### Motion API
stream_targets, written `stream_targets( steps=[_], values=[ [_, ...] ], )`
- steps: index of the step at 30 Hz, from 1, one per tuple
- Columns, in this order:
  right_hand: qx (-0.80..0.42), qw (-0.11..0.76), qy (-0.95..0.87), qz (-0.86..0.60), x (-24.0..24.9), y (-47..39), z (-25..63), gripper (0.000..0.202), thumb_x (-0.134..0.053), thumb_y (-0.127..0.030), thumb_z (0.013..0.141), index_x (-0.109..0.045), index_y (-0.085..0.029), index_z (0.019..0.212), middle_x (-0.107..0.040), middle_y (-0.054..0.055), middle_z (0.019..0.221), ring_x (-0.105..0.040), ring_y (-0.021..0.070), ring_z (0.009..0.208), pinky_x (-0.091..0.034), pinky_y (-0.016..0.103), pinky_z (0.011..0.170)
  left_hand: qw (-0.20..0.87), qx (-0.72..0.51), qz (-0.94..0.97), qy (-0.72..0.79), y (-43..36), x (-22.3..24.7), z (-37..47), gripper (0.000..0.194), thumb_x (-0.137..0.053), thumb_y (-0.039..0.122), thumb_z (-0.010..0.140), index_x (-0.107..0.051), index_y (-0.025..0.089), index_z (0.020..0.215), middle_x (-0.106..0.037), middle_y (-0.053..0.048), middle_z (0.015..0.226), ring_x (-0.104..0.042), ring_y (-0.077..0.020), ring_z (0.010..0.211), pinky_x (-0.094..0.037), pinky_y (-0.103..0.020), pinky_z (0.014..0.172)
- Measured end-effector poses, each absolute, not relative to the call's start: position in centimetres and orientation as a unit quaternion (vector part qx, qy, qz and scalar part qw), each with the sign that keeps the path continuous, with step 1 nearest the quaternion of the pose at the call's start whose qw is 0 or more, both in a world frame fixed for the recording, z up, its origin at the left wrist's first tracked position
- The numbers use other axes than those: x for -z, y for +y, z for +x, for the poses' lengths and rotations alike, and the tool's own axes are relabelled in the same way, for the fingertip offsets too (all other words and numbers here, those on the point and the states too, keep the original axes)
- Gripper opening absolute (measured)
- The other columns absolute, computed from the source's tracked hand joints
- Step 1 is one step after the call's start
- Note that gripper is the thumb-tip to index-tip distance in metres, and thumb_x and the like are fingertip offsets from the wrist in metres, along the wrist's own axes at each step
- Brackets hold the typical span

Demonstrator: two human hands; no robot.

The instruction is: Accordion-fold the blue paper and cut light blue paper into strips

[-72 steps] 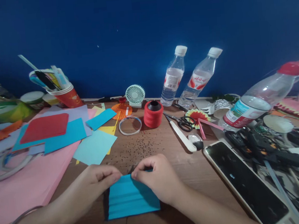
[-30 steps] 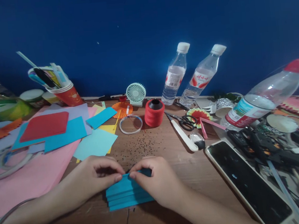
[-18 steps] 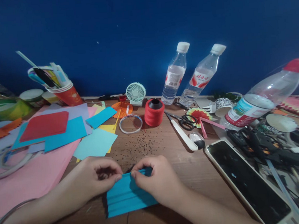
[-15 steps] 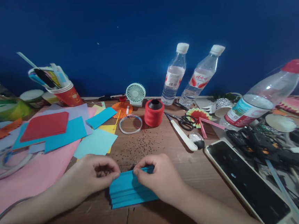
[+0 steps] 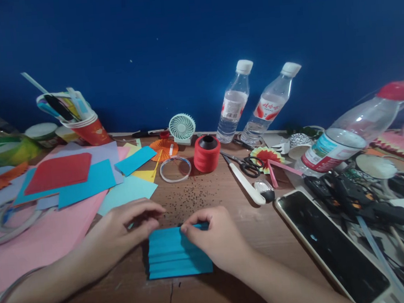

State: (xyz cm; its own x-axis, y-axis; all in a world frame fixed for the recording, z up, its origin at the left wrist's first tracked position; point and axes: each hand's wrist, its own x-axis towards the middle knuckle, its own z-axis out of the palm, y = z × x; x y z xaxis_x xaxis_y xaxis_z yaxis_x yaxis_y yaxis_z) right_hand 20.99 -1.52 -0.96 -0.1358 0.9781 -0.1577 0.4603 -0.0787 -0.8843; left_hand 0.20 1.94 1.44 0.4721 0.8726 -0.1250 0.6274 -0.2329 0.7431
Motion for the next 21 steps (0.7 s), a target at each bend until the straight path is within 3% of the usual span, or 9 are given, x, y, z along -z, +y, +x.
stream_targets(
  steps=[4, 7, 11, 21],
  values=[
    [-0.435, 0.293, -0.630, -0.573, 1.1, -1.8, 20.5, 0.016, -0.060, -0.026, 0.078, -0.070, -0.019, 0.068, -0.068, 0.000, 0.064, -0.059, 0.0151, 0.060, -0.042, 0.025, 0.054, 0.402, -0.145, 0.785, 0.448, 1.5, -0.9, 0.5, 0.013, -0.054, 0.025, 0.082, -0.067, 0.023, 0.085, -0.067, 0.003, 0.082, -0.060, -0.0131, 0.074, -0.044, -0.023, 0.066],
    [-0.365, 0.303, -0.705, -0.528, 1.4, -1.8, 20.9, 0.011, -0.061, -0.022, 0.080, -0.072, -0.021, 0.079, -0.068, 0.000, 0.074, -0.059, 0.0162, 0.072, -0.044, 0.028, 0.064, 0.377, -0.125, 0.797, 0.455, 1.6, -0.5, 0.4, 0.015, -0.053, 0.025, 0.083, -0.067, 0.023, 0.079, -0.067, 0.004, 0.078, -0.060, -0.0128, 0.072, -0.042, -0.023, 0.064],
    [-0.251, 0.292, -0.790, -0.476, 2.0, -1.3, 21.7, 0.016, -0.058, -0.014, 0.083, -0.071, -0.020, 0.090, -0.063, 0.004, 0.081, -0.054, 0.0188, 0.083, -0.043, 0.031, 0.071, 0.327, -0.123, 0.829, 0.437, 1.9, 0.0, 0.0, 0.016, -0.051, 0.024, 0.086, -0.066, 0.023, 0.082, -0.066, 0.003, 0.079, -0.060, -0.0134, 0.073, -0.043, -0.024, 0.065],
    [-0.224, 0.250, -0.836, -0.434, 2.7, -0.7, 22.9, 0.012, -0.051, -0.014, 0.088, -0.063, -0.016, 0.088, -0.063, 0.005, 0.085, -0.053, 0.0182, 0.083, -0.043, 0.031, 0.073, 0.198, -0.112, 0.912, 0.341, 1.8, 1.3, -0.5, 0.022, -0.040, 0.015, 0.090, -0.061, 0.021, 0.094, -0.062, 0.000, 0.086, -0.056, -0.0153, 0.082, -0.043, -0.027, 0.073]
  ],
)
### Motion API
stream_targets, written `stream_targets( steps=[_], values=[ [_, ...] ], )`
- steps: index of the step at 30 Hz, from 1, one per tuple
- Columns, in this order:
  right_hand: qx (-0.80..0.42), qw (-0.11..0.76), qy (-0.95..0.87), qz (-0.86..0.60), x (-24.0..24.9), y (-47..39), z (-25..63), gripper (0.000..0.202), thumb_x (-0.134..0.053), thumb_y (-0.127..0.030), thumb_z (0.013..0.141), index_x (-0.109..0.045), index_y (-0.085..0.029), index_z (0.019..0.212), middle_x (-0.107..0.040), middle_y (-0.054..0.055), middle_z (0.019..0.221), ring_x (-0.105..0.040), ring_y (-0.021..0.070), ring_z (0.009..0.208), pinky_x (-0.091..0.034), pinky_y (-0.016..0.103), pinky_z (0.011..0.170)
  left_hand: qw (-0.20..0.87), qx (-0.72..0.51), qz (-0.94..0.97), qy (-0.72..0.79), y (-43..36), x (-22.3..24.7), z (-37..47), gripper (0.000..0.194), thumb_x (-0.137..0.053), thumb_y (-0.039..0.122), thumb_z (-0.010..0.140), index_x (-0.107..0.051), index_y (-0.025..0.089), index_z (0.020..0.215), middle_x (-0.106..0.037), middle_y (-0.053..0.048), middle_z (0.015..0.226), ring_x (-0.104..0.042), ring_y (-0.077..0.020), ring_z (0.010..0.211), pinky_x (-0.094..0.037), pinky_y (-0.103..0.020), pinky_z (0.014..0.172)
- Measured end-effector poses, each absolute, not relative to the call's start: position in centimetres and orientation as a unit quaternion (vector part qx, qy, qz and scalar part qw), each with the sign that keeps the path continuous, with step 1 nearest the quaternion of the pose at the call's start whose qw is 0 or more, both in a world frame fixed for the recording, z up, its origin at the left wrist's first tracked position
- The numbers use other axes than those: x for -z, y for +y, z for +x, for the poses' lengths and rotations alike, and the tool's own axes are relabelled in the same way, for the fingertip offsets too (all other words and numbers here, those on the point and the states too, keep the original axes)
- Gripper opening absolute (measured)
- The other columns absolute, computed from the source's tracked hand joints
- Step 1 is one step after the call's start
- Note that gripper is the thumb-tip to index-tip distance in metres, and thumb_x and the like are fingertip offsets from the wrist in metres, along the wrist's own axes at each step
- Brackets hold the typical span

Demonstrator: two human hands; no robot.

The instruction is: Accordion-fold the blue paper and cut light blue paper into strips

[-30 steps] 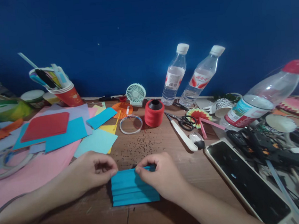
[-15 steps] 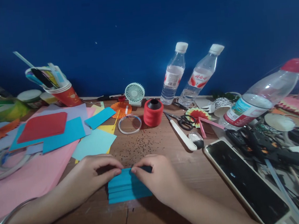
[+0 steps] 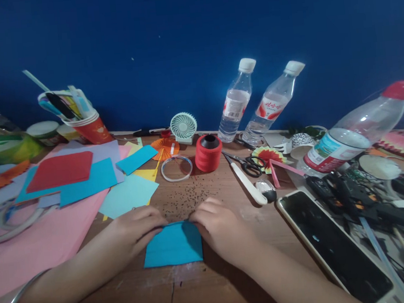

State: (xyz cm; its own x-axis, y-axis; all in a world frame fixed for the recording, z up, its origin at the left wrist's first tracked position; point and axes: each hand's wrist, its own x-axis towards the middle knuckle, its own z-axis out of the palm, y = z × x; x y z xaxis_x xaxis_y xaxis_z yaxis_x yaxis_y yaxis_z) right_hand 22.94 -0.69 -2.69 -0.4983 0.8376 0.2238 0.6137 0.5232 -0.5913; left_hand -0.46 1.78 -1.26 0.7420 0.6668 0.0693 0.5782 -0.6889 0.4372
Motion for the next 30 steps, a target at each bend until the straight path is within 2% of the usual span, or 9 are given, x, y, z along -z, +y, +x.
stream_targets(
  steps=[2, 6, 15, 22, 24, 27, 30],
  values=[
    [-0.202, 0.234, -0.852, -0.422, 2.6, -0.7, 23.1, 0.015, -0.048, -0.017, 0.090, -0.062, -0.016, 0.088, -0.062, 0.006, 0.084, -0.052, 0.0193, 0.083, -0.042, 0.032, 0.072, 0.183, -0.099, 0.920, 0.331, 1.6, 1.1, -0.6, 0.023, -0.041, 0.013, 0.089, -0.060, 0.021, 0.097, -0.060, -0.001, 0.086, -0.055, -0.0151, 0.081, -0.043, -0.026, 0.071],
    [-0.155, 0.213, -0.879, -0.396, 2.6, -0.7, 23.0, 0.019, -0.042, -0.016, 0.092, -0.061, -0.015, 0.089, -0.061, 0.007, 0.084, -0.050, 0.0197, 0.083, -0.042, 0.033, 0.072, 0.145, -0.063, 0.938, 0.309, 1.3, 0.4, -0.6, 0.019, -0.045, 0.008, 0.083, -0.060, 0.018, 0.089, -0.057, -0.002, 0.082, -0.053, -0.0156, 0.075, -0.042, -0.027, 0.066],
    [-0.018, 0.152, -0.919, -0.364, 2.0, -1.3, 22.8, 0.023, -0.041, -0.011, 0.091, -0.063, -0.014, 0.085, -0.058, 0.007, 0.079, -0.048, 0.0186, 0.077, -0.039, 0.031, 0.067, -0.038, 0.022, 0.956, 0.290, 0.2, -1.3, 0.4, 0.027, -0.046, -0.007, 0.066, -0.056, 0.018, 0.071, -0.057, -0.003, 0.072, -0.051, -0.0196, 0.063, -0.041, -0.031, 0.056],
    [0.005, 0.141, -0.927, -0.348, 2.0, -1.4, 22.8, 0.020, -0.044, -0.011, 0.090, -0.064, -0.013, 0.088, -0.059, 0.007, 0.079, -0.048, 0.0197, 0.076, -0.038, 0.033, 0.068, -0.083, 0.045, 0.955, 0.280, -0.5, -1.3, 0.6, 0.028, -0.047, -0.006, 0.065, -0.058, 0.017, 0.074, -0.059, -0.004, 0.072, -0.056, -0.0226, 0.064, -0.047, -0.034, 0.055],
    [0.005, 0.137, -0.928, -0.346, 1.9, -1.4, 22.8, 0.020, -0.044, -0.011, 0.090, -0.064, -0.012, 0.089, -0.059, 0.008, 0.079, -0.049, 0.0198, 0.078, -0.037, 0.033, 0.069, -0.091, 0.035, 0.956, 0.278, -0.6, -0.9, 0.5, 0.029, -0.046, -0.005, 0.067, -0.060, 0.016, 0.082, -0.059, -0.004, 0.073, -0.057, -0.0239, 0.066, -0.048, -0.036, 0.057],
    [0.013, 0.129, -0.931, -0.341, 1.7, -1.4, 22.6, 0.023, -0.042, -0.013, 0.092, -0.062, -0.014, 0.104, -0.059, 0.006, 0.078, -0.049, 0.0198, 0.078, -0.036, 0.033, 0.068, -0.115, 0.009, 0.958, 0.263, -0.6, -0.4, 0.4, 0.040, -0.047, -0.003, 0.070, -0.057, 0.014, 0.105, -0.062, -0.007, 0.081, -0.060, -0.0258, 0.077, -0.050, -0.038, 0.064],
    [0.023, 0.117, -0.933, -0.340, 1.7, -1.4, 22.5, 0.029, -0.041, -0.015, 0.093, -0.056, -0.019, 0.118, -0.058, 0.005, 0.078, -0.048, 0.0200, 0.076, -0.034, 0.034, 0.067, -0.118, 0.013, 0.960, 0.253, -0.5, -0.1, 0.6, 0.041, -0.047, -0.003, 0.071, -0.056, 0.013, 0.107, -0.063, -0.008, 0.085, -0.060, -0.0257, 0.080, -0.049, -0.037, 0.065]
  ],
)
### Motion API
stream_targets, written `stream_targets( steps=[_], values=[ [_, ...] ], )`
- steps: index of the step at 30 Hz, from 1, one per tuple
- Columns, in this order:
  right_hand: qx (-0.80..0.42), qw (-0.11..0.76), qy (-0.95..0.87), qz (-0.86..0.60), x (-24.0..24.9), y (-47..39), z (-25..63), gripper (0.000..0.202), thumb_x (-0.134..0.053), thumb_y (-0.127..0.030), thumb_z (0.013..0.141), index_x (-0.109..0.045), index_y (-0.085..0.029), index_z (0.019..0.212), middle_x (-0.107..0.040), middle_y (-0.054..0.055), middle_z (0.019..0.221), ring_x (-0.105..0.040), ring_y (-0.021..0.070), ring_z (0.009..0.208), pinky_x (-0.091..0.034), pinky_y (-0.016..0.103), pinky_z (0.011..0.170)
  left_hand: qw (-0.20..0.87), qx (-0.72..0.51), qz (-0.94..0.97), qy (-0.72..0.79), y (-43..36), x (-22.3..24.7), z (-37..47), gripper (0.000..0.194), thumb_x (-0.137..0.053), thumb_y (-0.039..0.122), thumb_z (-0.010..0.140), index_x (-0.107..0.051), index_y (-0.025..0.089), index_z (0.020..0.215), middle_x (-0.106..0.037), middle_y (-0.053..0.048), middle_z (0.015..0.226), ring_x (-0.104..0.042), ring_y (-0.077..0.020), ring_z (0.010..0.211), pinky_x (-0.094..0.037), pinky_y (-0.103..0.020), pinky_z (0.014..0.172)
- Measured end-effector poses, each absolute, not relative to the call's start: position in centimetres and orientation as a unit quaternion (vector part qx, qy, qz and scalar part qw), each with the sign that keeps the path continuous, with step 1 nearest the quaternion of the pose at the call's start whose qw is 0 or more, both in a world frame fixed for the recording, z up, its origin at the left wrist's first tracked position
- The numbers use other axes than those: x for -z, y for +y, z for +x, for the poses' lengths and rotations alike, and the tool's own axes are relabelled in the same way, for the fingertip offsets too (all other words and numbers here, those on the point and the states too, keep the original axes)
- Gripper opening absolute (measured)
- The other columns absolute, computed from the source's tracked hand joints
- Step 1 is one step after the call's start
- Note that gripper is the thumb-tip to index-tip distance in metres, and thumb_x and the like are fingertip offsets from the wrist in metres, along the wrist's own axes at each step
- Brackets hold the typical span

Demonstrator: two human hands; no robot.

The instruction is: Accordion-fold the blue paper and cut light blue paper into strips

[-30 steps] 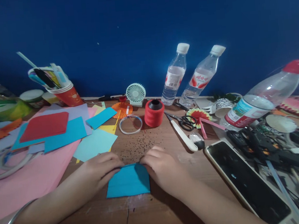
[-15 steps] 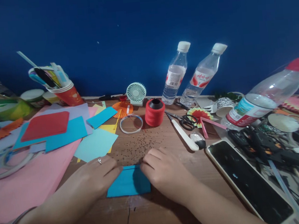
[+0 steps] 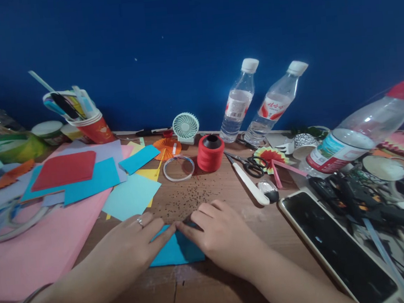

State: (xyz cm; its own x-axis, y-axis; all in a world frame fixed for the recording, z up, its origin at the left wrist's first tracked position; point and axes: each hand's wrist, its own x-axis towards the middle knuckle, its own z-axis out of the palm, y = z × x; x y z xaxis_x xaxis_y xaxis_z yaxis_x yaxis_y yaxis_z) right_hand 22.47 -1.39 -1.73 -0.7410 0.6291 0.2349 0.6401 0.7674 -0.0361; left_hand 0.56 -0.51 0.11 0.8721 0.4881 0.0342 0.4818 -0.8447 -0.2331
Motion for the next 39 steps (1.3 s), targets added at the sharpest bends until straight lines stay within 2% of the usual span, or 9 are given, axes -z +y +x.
stream_targets(
  steps=[9, 17, 20, 22, 25, 28, 30, 35, 39],
  values=[
    [0.023, 0.120, -0.916, -0.381, 2.0, -1.0, 23.0, 0.022, -0.052, -0.022, 0.089, -0.062, -0.029, 0.107, -0.056, 0.001, 0.078, -0.045, 0.0190, 0.076, -0.029, 0.033, 0.066, 0.097, -0.060, -0.946, -0.302, -1.0, -0.2, 0.5, 0.037, -0.045, -0.004, 0.069, -0.062, 0.014, 0.095, -0.061, -0.007, 0.080, -0.059, -0.0251, 0.073, -0.048, -0.037, 0.060],
    [-0.057, 0.120, -0.907, -0.399, 1.1, -0.9, 24.2, 0.021, -0.053, -0.011, 0.073, -0.067, -0.020, 0.086, -0.059, 0.002, 0.077, -0.047, 0.0197, 0.081, -0.033, 0.035, 0.071, 0.103, -0.079, -0.945, -0.301, -1.0, -0.5, 0.2, 0.038, -0.043, -0.007, 0.064, -0.065, 0.013, 0.089, -0.062, -0.008, 0.079, -0.059, -0.0247, 0.070, -0.048, -0.035, 0.055],
    [-0.078, 0.133, -0.896, -0.417, 1.1, -0.9, 24.1, 0.016, -0.053, -0.010, 0.072, -0.066, -0.019, 0.077, -0.059, 0.003, 0.075, -0.048, 0.0193, 0.078, -0.034, 0.035, 0.071, 0.099, -0.069, -0.945, -0.304, -0.6, -0.5, 0.1, 0.033, -0.045, -0.006, 0.066, -0.063, 0.015, 0.083, -0.060, -0.006, 0.077, -0.057, -0.0230, 0.069, -0.046, -0.034, 0.055],
    [-0.097, 0.142, -0.885, -0.432, 1.2, -1.0, 23.7, 0.011, -0.054, -0.014, 0.076, -0.065, -0.018, 0.074, -0.059, 0.004, 0.075, -0.048, 0.0197, 0.079, -0.036, 0.035, 0.071, 0.087, -0.068, -0.945, -0.308, -0.2, -0.5, 0.0, 0.028, -0.047, -0.005, 0.068, -0.061, 0.017, 0.077, -0.058, -0.004, 0.073, -0.055, -0.0216, 0.069, -0.044, -0.032, 0.056],
    [-0.128, 0.176, -0.868, -0.446, 1.5, -1.1, 23.0, 0.014, -0.052, -0.023, 0.086, -0.065, -0.017, 0.084, -0.060, 0.006, 0.083, -0.049, 0.0203, 0.083, -0.039, 0.035, 0.072, 0.051, -0.032, -0.950, -0.305, 0.3, 0.0, -0.2, 0.020, -0.049, 0.002, 0.077, -0.060, 0.018, 0.077, -0.058, -0.002, 0.073, -0.054, -0.0193, 0.072, -0.043, -0.029, 0.061],
    [-0.152, 0.199, -0.865, -0.435, 2.0, -1.2, 22.0, 0.018, -0.050, -0.024, 0.090, -0.065, -0.019, 0.098, -0.061, 0.005, 0.088, -0.050, 0.0195, 0.084, -0.041, 0.033, 0.072, 0.007, 0.039, -0.951, -0.308, 0.5, 0.6, -0.5, 0.021, -0.047, 0.008, 0.084, -0.061, 0.020, 0.093, -0.060, -0.003, 0.083, -0.055, -0.0180, 0.080, -0.044, -0.029, 0.069],
    [-0.149, 0.203, -0.866, -0.432, 2.2, -1.4, 21.5, 0.017, -0.050, -0.023, 0.090, -0.066, -0.020, 0.095, -0.061, 0.005, 0.085, -0.051, 0.0189, 0.082, -0.042, 0.032, 0.070, -0.017, 0.054, -0.949, -0.309, 0.4, 0.8, -0.6, 0.026, -0.046, 0.007, 0.083, -0.060, 0.020, 0.100, -0.060, -0.004, 0.089, -0.054, -0.0178, 0.083, -0.044, -0.029, 0.072],
    [-0.094, 0.199, -0.877, -0.426, 2.2, -2.0, 21.0, 0.019, -0.047, -0.015, 0.090, -0.066, -0.019, 0.095, -0.061, 0.006, 0.082, -0.052, 0.0188, 0.080, -0.043, 0.031, 0.068, -0.028, 0.024, -0.948, -0.316, 0.2, 0.8, -0.3, 0.031, -0.044, -0.006, 0.073, -0.059, 0.019, 0.085, -0.057, -0.002, 0.082, -0.053, -0.0172, 0.075, -0.043, -0.028, 0.065],
    [-0.074, 0.172, -0.892, -0.411, 2.2, -2.5, 20.8, 0.017, -0.049, -0.013, 0.087, -0.064, -0.016, 0.096, -0.061, 0.007, 0.081, -0.051, 0.0202, 0.077, -0.043, 0.032, 0.066, 0.024, -0.004, -0.952, -0.307, 0.1, 0.7, 0.0, 0.033, -0.042, -0.008, 0.069, -0.058, 0.017, 0.083, -0.058, -0.004, 0.080, -0.053, -0.0207, 0.075, -0.042, -0.033, 0.065]
  ],
)
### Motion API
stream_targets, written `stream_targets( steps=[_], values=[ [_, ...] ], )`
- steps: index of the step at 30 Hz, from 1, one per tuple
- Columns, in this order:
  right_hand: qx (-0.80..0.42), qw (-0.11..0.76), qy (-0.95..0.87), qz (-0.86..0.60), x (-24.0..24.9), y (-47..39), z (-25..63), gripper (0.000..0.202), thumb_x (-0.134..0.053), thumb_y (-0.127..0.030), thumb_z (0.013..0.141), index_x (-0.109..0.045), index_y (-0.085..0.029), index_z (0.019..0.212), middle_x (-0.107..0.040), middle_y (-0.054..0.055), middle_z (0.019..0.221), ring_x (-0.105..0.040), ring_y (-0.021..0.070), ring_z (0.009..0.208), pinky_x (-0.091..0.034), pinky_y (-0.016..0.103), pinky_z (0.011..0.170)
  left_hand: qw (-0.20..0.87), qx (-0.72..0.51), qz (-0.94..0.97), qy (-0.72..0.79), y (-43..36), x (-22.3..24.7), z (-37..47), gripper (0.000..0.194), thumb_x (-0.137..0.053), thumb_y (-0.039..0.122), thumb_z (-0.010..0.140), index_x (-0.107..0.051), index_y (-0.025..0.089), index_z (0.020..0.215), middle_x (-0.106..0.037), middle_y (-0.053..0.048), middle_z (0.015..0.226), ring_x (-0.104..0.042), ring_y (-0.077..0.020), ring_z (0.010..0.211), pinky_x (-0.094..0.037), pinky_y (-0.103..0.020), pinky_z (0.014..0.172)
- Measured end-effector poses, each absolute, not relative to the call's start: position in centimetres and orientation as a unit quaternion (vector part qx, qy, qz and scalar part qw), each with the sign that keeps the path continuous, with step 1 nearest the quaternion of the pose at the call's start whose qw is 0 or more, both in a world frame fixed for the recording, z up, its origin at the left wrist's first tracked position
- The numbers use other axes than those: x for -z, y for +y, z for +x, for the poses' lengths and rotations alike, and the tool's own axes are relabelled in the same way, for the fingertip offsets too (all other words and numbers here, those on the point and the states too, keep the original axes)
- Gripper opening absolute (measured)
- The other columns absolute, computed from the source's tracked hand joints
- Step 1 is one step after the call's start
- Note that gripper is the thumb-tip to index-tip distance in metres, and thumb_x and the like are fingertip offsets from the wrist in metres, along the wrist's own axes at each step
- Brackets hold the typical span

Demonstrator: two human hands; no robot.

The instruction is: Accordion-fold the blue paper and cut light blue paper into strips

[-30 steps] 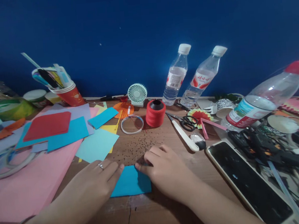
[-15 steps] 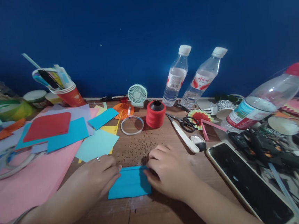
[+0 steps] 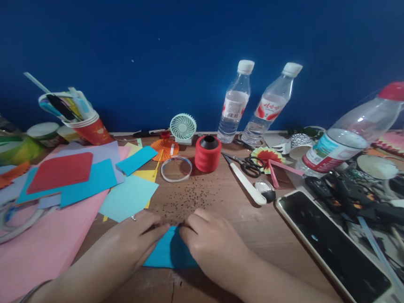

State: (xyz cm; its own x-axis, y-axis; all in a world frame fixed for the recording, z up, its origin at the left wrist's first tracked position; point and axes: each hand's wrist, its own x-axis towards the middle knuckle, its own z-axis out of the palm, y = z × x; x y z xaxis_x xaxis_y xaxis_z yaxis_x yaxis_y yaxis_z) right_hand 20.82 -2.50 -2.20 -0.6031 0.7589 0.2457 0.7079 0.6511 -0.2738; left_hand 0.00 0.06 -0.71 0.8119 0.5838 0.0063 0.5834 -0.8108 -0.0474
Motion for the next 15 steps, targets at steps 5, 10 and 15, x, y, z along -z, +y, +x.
stream_targets(
  steps=[5, 10, 15],
  values=[
    [-0.087, 0.159, -0.865, -0.467, 2.25, -3.03, 20.20, 0.017, -0.052, -0.010, 0.085, -0.064, -0.015, 0.095, -0.060, 0.007, 0.080, -0.052, 0.0213, 0.078, -0.046, 0.035, 0.069, 0.073, -0.051, -0.955, -0.282, -0.10, 0.24, 0.17, 0.029, -0.047, -0.003, 0.072, -0.059, 0.017, 0.089, -0.060, -0.005, 0.086, -0.053, -0.0230, 0.078, -0.042, -0.035, 0.066],
    [-0.104, 0.154, -0.858, -0.478, 2.19, -3.19, 20.04, 0.017, -0.055, -0.008, 0.083, -0.063, -0.015, 0.096, -0.059, 0.006, 0.082, -0.052, 0.0219, 0.079, -0.046, 0.036, 0.069, 0.100, -0.098, -0.957, -0.255, -0.24, -0.14, 0.34, 0.025, -0.050, 0.000, 0.070, -0.059, 0.017, 0.084, -0.060, -0.005, 0.082, -0.052, -0.0245, 0.074, -0.040, -0.037, 0.061],
    [-0.120, 0.145, -0.860, -0.475, 2.14, -2.99, 20.11, 0.014, -0.055, -0.007, 0.082, -0.062, -0.015, 0.091, -0.058, 0.006, 0.082, -0.051, 0.0220, 0.079, -0.045, 0.036, 0.069, 0.066, -0.069, -0.962, -0.258, -0.47, 0.22, 0.30, 0.019, -0.050, 0.004, 0.076, -0.060, 0.017, 0.085, -0.060, -0.006, 0.087, -0.052, -0.0231, 0.080, -0.040, -0.035, 0.066]
  ],
)
